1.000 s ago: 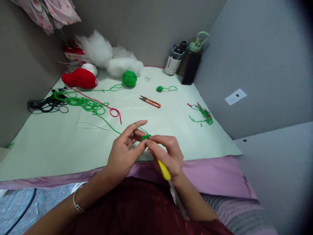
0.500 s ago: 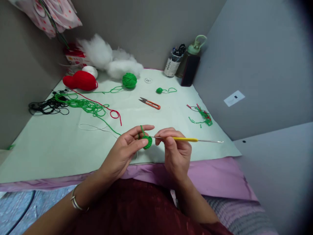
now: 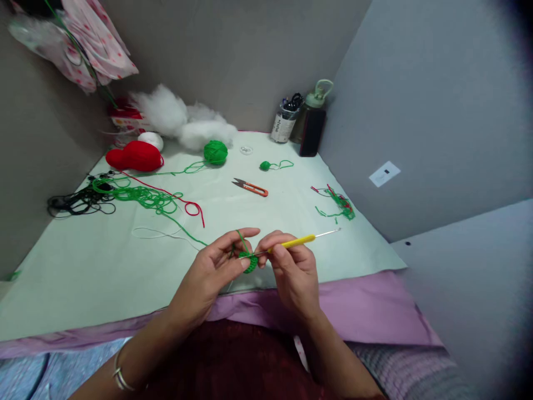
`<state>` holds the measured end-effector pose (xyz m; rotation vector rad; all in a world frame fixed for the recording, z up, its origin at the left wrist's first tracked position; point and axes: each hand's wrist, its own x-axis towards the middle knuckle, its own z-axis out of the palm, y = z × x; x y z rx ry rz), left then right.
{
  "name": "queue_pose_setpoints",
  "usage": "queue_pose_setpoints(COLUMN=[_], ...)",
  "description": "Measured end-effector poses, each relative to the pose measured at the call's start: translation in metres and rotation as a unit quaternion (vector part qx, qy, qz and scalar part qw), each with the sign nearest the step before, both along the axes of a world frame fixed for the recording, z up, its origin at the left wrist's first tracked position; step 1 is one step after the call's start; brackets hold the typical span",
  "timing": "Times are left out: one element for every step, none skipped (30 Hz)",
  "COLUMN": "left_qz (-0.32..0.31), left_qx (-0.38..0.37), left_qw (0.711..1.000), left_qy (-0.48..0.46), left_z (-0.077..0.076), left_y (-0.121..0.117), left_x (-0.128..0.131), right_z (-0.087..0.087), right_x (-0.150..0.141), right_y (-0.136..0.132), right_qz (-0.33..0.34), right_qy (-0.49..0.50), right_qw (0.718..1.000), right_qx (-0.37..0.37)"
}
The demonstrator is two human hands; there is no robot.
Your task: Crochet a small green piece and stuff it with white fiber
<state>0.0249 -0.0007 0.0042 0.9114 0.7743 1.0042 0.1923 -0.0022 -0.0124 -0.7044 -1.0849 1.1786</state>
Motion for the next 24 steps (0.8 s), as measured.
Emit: queue_pose_setpoints(left_qz=[0.002, 0.005, 0.008, 0.009, 0.009, 0.007, 0.005, -0.002, -0.011, -0.022, -0.033, -0.043, -0.05, -0.055, -0.056, -0.054, -0.05, -0.042, -0.031, -0.017, -0.002, 0.009, 0.012, 0.009], left_qx=[0.001, 0.002, 0.002, 0.0, -0.004, -0.01, -0.02, -0.035, -0.053, -0.071, -0.089, -0.104, -0.116, -0.123, -0.128, -0.131, -0.129, -0.124, -0.112, -0.092, -0.066, -0.037, -0.011, 0.009], left_qw=[1.0, 1.0, 1.0, 0.999, 0.999, 0.998, 0.997, 0.996, 0.994, 0.992, 0.988, 0.983, 0.979, 0.975, 0.972, 0.97, 0.97, 0.972, 0.977, 0.984, 0.99, 0.995, 0.997, 0.998], left_qy=[-0.008, -0.017, -0.027, -0.038, -0.049, -0.059, -0.069, -0.079, -0.091, -0.107, -0.124, -0.144, -0.162, -0.178, -0.191, -0.199, -0.2, -0.193, -0.178, -0.154, -0.125, -0.096, -0.072, -0.056], left_z=[-0.001, -0.001, -0.001, 0.0, 0.001, 0.003, 0.004, 0.006, 0.008, 0.01, 0.011, 0.011, 0.011, 0.011, 0.01, 0.009, 0.008, 0.008, 0.007, 0.007, 0.006, 0.006, 0.005, 0.005], left_y=[0.0, -0.001, -0.001, 0.0, 0.0, 0.0, 0.0, 0.0, 0.0, 0.0, 0.001, 0.001, 0.001, 0.002, 0.003, 0.003, 0.004, 0.004, 0.004, 0.004, 0.004, 0.003, 0.003, 0.002], left_x=[0.001, 0.002, 0.003, 0.004, 0.005, 0.004, 0.004, 0.003, 0.002, 0.001, -0.001, -0.002, -0.002, -0.003, -0.003, -0.003, -0.003, -0.002, -0.002, -0.002, -0.002, -0.001, -0.001, 0.0], right_z=[0.0, -0.001, -0.001, -0.001, 0.0, 0.001, 0.002, 0.003, 0.004, 0.006, 0.007, 0.009, 0.01, 0.01, 0.011, 0.012, 0.012, 0.012, 0.012, 0.013, 0.013, 0.014, 0.015, 0.016], right_x=[0.0, -0.001, -0.001, -0.002, -0.002, -0.002, -0.003, -0.003, -0.003, -0.003, -0.003, -0.003, -0.003, -0.003, -0.002, -0.002, -0.002, -0.002, -0.002, -0.002, -0.002, -0.002, -0.003, -0.004], right_y=[0.0, -0.001, -0.002, -0.002, -0.002, -0.002, -0.001, -0.001, 0.0, 0.001, 0.002, 0.003, 0.003, 0.004, 0.004, 0.005, 0.005, 0.005, 0.006, 0.006, 0.006, 0.006, 0.006, 0.006], right_qz=[0.006, 0.011, 0.014, 0.018, 0.021, 0.025, 0.027, 0.027, 0.028, 0.03, 0.035, 0.042, 0.05, 0.06, 0.067, 0.071, 0.072, 0.07, 0.067, 0.065, 0.066, 0.073, 0.085, 0.098], right_qy=[0.004, 0.008, 0.012, 0.016, 0.02, 0.025, 0.033, 0.045, 0.06, 0.076, 0.092, 0.109, 0.123, 0.136, 0.147, 0.157, 0.167, 0.176, 0.185, 0.192, 0.197, 0.196, 0.19, 0.18], right_qw=[1.0, 1.0, 1.0, 1.0, 0.999, 0.999, 0.999, 0.999, 0.998, 0.996, 0.994, 0.992, 0.989, 0.985, 0.981, 0.977, 0.973, 0.97, 0.967, 0.965, 0.964, 0.963, 0.963, 0.964], right_qx=[-0.002, 0.0, 0.005, 0.01, 0.012, 0.011, 0.005, -0.004, -0.016, -0.028, -0.041, -0.055, -0.071, -0.089, -0.108, -0.126, -0.142, -0.155, -0.163, -0.167, -0.169, -0.169, -0.169, -0.169])
